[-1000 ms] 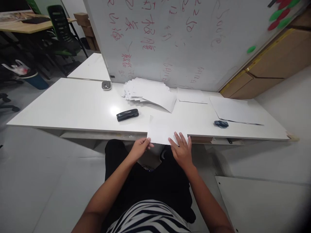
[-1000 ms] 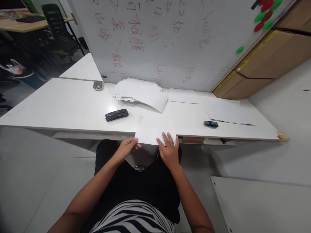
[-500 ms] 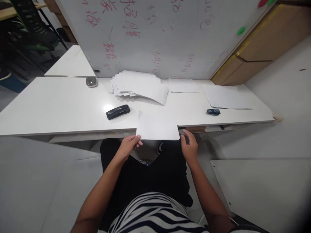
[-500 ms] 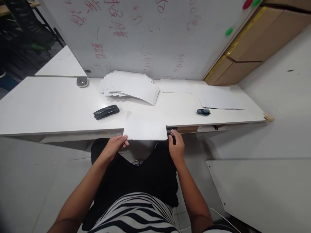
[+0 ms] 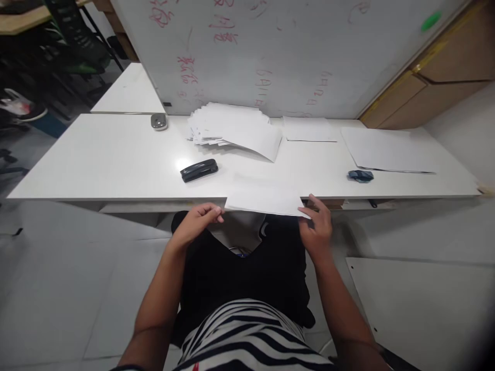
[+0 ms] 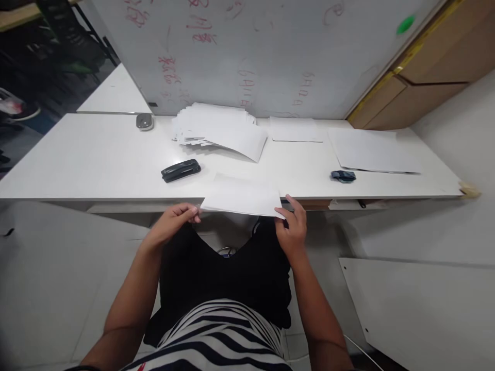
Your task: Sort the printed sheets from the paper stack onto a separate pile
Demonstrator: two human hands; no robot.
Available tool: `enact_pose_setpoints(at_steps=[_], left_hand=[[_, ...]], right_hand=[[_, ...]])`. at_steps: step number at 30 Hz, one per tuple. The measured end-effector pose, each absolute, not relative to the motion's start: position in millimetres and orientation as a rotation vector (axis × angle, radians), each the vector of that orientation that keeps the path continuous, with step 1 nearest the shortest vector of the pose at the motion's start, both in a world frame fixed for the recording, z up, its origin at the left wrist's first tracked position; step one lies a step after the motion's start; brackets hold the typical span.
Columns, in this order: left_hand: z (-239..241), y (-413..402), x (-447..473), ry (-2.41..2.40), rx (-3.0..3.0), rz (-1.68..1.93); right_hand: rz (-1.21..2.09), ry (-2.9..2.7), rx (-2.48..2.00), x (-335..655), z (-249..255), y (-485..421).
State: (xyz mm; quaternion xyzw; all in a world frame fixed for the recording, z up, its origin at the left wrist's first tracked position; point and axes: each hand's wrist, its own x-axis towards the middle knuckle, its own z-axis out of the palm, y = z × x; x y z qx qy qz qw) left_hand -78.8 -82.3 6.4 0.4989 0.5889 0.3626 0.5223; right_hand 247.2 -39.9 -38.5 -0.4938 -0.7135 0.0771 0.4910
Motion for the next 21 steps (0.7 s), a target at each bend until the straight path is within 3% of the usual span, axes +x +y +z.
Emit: enact_pose_setpoints(at_steps=[4,11,16,21], left_hand=[[24.6,-85.2,-81.2,1.603,1.385,1.092],[10.9,-36.3,-51.2,1.464,1.583,1.137],[16.9,8.2,-45.0,1.085,1.423,1.09],[25.8,16.8,-44.7,1.163,1.337,1.439]], right_hand=[[0.643,-1.409,-1.192,242.6,-14.5,-40.3],[0.931,-1.121,-1.083,228.9,-7.7,3.9],[0.822,-1.199,-1.058,223.1,23.3,27.8],[0.498,-1.211,-1.172,219.3,37.9,37.2]])
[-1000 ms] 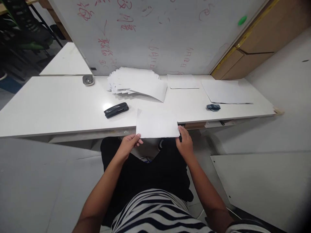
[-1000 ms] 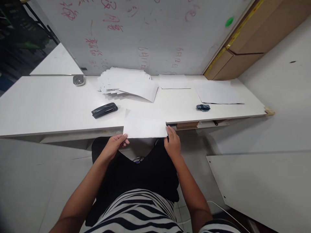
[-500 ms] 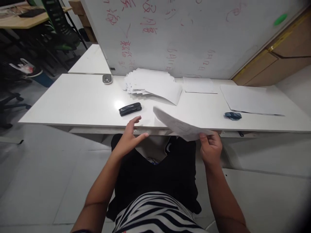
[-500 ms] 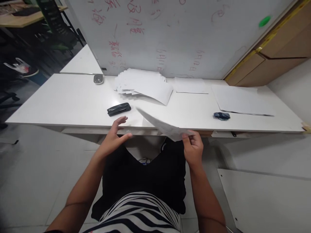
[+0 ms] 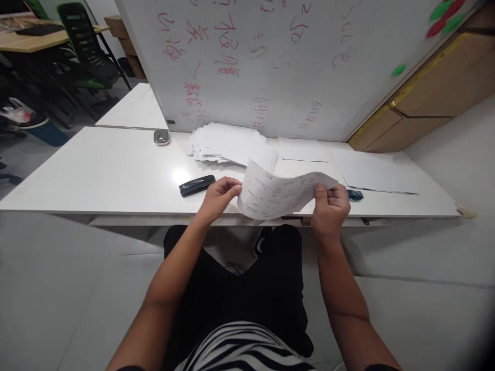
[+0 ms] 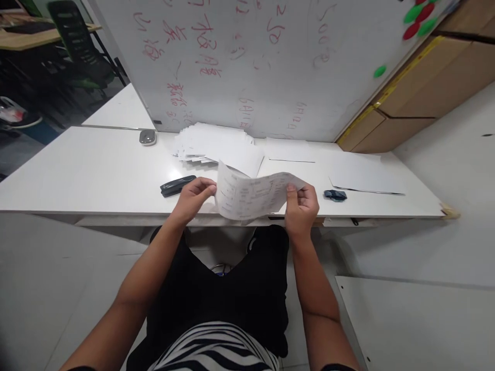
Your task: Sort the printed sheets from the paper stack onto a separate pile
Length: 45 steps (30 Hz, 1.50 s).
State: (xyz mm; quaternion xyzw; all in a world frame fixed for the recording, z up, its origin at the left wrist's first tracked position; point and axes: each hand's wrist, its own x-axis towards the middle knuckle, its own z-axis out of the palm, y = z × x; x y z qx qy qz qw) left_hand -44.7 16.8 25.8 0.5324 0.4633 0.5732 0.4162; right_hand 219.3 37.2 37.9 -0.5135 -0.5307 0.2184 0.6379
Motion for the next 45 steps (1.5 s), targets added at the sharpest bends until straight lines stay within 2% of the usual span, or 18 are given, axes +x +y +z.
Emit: enact_pose_setpoints(at_steps=[3,6,9,16,20,25,29,32,36,40,45], left_hand=[[14.3,16.2,-49.1,1.34,1.335,1.54],[-2.8,12.9,-53.8,1.376,1.379,1.43],[-13.7,7.8,-58.8,1.328,1.318,1.363],[-15.7,1.3,-68.6,1.539,1.244,1.48],[-18.9,-4.7,-67.2,1.595,1.287,1.405],[-16.1,-14.0,-63.0,1.7,1.409,1.298],[9.0,-8.7,-73.8,1.78,1.558,1.326],[24.7,7.8,-94.7,2.102,1.749,1.283],[12.9,29.9,-121.0,2.482,1.751,0.953],[-5.6,33.0,-131.5,2.407,1.796,0.937],[-5.3,29.2,-137.4,2.266,1.898,0.937]], right_hand=[[0.355,-1.358,-1.264,214.9,23.8,39.3],[0.404,-1.652,-1.331,209.9,5.2,38.5],[0.648,-1.656,-1.351,207.2,-9.0,35.2],[1.18,-0.983,-1.192,203.0,-33.5,5.0],[1.392,-0.985,-1.272,198.5,-41.8,-13.7],[1.368,-0.9,-1.278,190.7,-46.4,-19.8],[1.287,-0.767,-1.342,183.3,-49.5,-28.0],[1.432,-0.74,-1.333,181.4,-47.4,-37.1],[1.476,-0.768,-1.312,185.0,-36.0,-44.9],[1.413,-0.789,-1.279,187.8,-24.0,-42.5],[1.386,-0.811,-1.26,181.3,-22.8,-33.6]])
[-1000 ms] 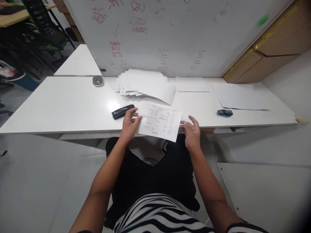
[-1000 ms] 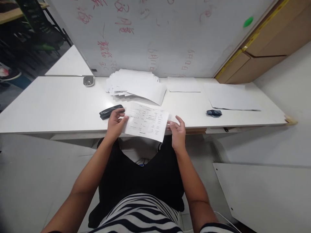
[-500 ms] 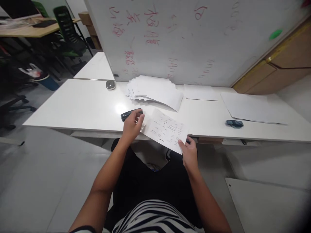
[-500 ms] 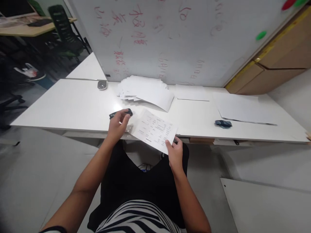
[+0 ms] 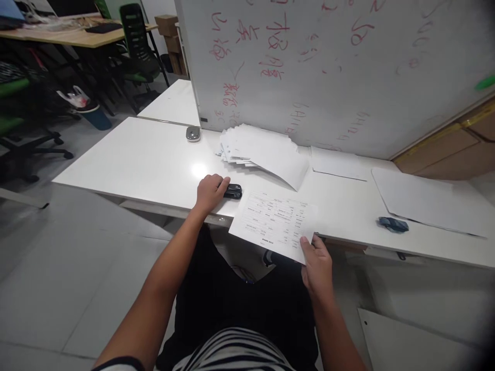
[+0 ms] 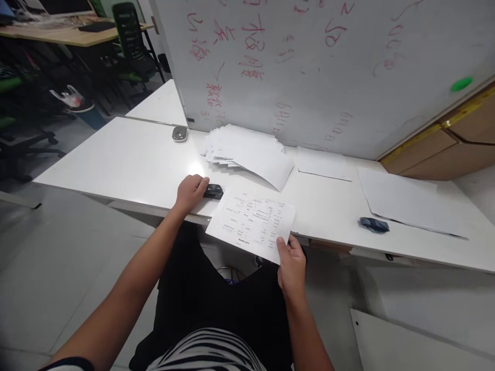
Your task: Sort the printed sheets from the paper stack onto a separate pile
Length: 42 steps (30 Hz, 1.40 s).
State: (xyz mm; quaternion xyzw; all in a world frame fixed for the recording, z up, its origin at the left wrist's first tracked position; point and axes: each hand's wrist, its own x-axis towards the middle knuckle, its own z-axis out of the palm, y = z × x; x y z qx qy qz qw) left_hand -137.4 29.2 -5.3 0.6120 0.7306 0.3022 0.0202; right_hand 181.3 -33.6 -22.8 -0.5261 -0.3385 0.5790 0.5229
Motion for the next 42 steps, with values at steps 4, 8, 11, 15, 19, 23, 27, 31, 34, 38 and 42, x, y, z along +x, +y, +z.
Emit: enact_pose_setpoints(at_steps=[4,8,11,15,19,23,27,31,34,38,42], left_hand=[[-4.6,31.0,-139.4,2.244,1.93,0.913],[-6.0,32.1,-139.0,2.258,1.923,0.94],[-6.1,31.9,-138.3,2.269,1.904,0.956],[-5.7,31.4,-138.0,2.277,1.881,0.967],[-5.2,31.6,-138.1,2.267,1.913,0.939],[-4.5,31.6,-137.0,2.261,1.915,0.939],[-4.4,31.1,-134.7,2.245,1.885,0.958],[-1.6,30.8,-132.5,2.247,1.784,1.011],[3.9,30.7,-130.1,2.246,1.769,0.915],[8.0,32.4,-128.1,2.239,1.86,0.775],[5.5,32.3,-130.2,2.156,2.0,0.726]], right_hand=[[1.351,-0.884,-1.33,174.0,-33.6,-30.5],[1.335,-0.886,-1.36,170.7,-39.2,-28.7],[1.299,-0.856,-1.386,172.6,-37.6,-28.1],[1.308,-0.869,-1.369,176.6,-35.4,-30.7],[1.347,-0.861,-1.336,172.7,-36.0,-33.2],[1.415,-0.889,-1.298,161.4,-38.4,-31.2],[1.495,-0.894,-1.27,154.7,-42.8,-28.1],[1.489,-0.838,-1.265,155.2,-47.5,-28.2],[1.512,-0.819,-1.282,155.9,-49.1,-29.8],[1.51,-0.835,-1.29,155.6,-50.0,-30.9],[1.524,-0.823,-1.272,152.6,-52.6,-34.4]])
